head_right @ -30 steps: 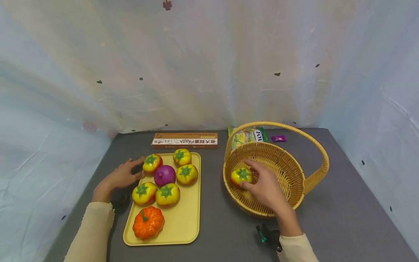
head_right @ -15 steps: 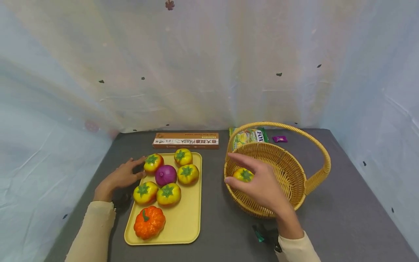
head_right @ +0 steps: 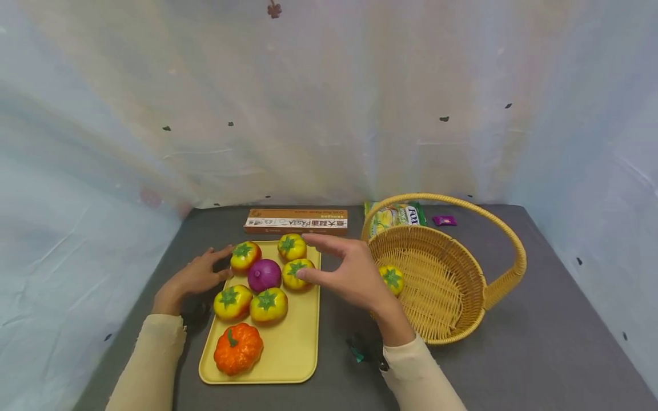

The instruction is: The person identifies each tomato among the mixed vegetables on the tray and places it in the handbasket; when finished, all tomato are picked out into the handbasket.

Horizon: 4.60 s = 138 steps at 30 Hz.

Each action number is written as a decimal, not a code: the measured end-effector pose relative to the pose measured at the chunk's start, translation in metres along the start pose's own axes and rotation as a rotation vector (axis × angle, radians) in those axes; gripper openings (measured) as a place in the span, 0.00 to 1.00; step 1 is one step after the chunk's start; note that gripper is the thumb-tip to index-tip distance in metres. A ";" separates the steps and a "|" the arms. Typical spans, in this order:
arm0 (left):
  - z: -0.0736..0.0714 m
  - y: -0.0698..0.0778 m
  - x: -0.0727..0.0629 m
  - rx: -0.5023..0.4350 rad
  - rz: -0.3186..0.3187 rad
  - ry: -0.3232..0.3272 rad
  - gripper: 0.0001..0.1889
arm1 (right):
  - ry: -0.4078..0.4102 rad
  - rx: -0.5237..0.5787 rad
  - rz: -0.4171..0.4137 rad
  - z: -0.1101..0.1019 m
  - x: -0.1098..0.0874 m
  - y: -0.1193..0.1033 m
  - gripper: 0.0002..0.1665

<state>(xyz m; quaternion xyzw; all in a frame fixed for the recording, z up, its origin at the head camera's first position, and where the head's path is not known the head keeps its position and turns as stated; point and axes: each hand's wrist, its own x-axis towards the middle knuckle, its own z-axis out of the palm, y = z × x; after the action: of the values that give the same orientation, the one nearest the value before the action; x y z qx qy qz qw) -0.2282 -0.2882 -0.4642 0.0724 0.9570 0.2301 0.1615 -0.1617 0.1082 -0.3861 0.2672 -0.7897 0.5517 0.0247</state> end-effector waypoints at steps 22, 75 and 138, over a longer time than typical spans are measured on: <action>0.002 0.000 -0.001 0.001 0.018 0.018 0.38 | 0.062 -0.319 0.263 0.062 0.022 0.056 0.35; 0.000 0.000 -0.002 0.003 0.017 0.015 0.38 | 0.047 -0.196 0.303 -0.118 -0.135 0.030 0.31; 0.002 -0.003 0.000 -0.015 0.021 0.013 0.38 | -0.263 -0.074 0.068 0.032 -0.016 0.020 0.37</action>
<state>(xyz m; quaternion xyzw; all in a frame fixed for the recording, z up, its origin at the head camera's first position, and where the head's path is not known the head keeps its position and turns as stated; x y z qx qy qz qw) -0.2275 -0.2900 -0.4667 0.0799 0.9554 0.2394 0.1536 -0.1486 0.0909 -0.4213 0.3093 -0.8145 0.4829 -0.0878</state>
